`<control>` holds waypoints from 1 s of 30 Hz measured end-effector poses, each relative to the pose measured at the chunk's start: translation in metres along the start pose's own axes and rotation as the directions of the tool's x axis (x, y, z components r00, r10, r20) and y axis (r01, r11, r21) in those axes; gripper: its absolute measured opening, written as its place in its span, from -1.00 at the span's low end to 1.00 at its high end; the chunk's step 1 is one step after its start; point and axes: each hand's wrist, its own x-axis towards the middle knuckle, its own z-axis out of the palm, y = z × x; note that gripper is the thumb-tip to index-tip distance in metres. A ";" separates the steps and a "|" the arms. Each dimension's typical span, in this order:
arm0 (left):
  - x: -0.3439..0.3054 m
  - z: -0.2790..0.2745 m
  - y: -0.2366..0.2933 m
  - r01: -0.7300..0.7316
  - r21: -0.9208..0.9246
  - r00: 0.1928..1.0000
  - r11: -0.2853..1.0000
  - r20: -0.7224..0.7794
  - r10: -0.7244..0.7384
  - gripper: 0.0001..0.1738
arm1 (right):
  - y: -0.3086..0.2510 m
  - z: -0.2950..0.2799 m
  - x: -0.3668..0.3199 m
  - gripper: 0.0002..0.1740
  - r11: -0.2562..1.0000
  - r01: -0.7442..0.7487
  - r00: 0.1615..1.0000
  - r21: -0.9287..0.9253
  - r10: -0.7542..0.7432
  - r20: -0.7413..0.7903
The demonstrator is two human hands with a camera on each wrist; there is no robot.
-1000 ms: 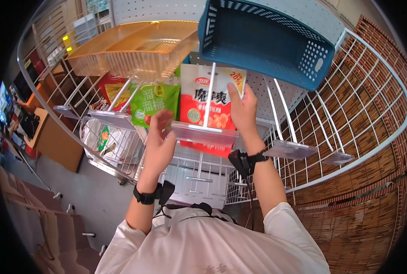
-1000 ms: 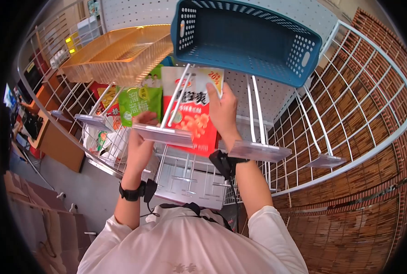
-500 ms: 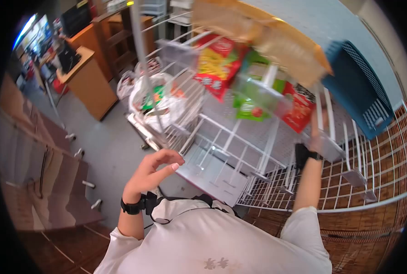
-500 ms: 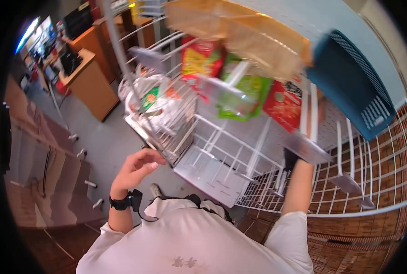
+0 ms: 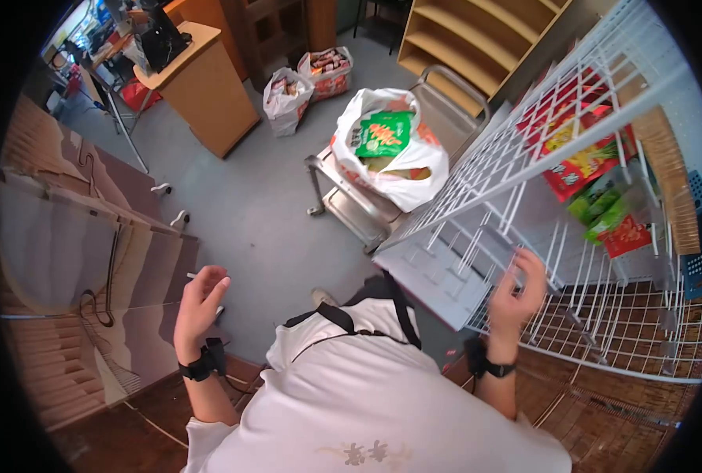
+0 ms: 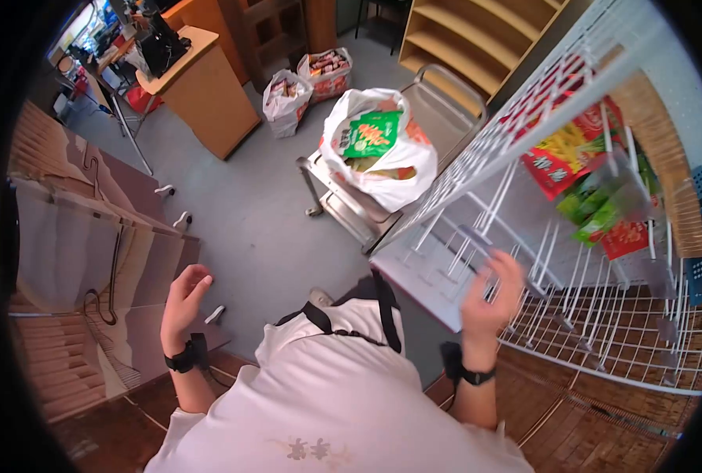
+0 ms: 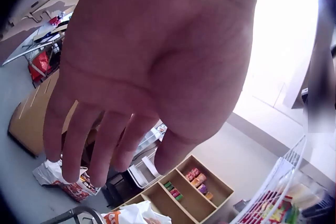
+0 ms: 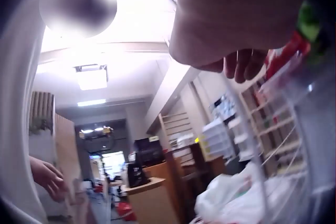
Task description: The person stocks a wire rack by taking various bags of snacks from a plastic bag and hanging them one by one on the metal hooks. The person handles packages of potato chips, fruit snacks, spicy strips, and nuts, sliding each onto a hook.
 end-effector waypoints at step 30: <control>0.275 -0.024 0.033 0.243 -0.158 0.967 0.957 0.115 -0.227 -0.67 | 0.160 0.537 0.190 0.19 0.929 0.153 0.191 -0.336 0.306 0.933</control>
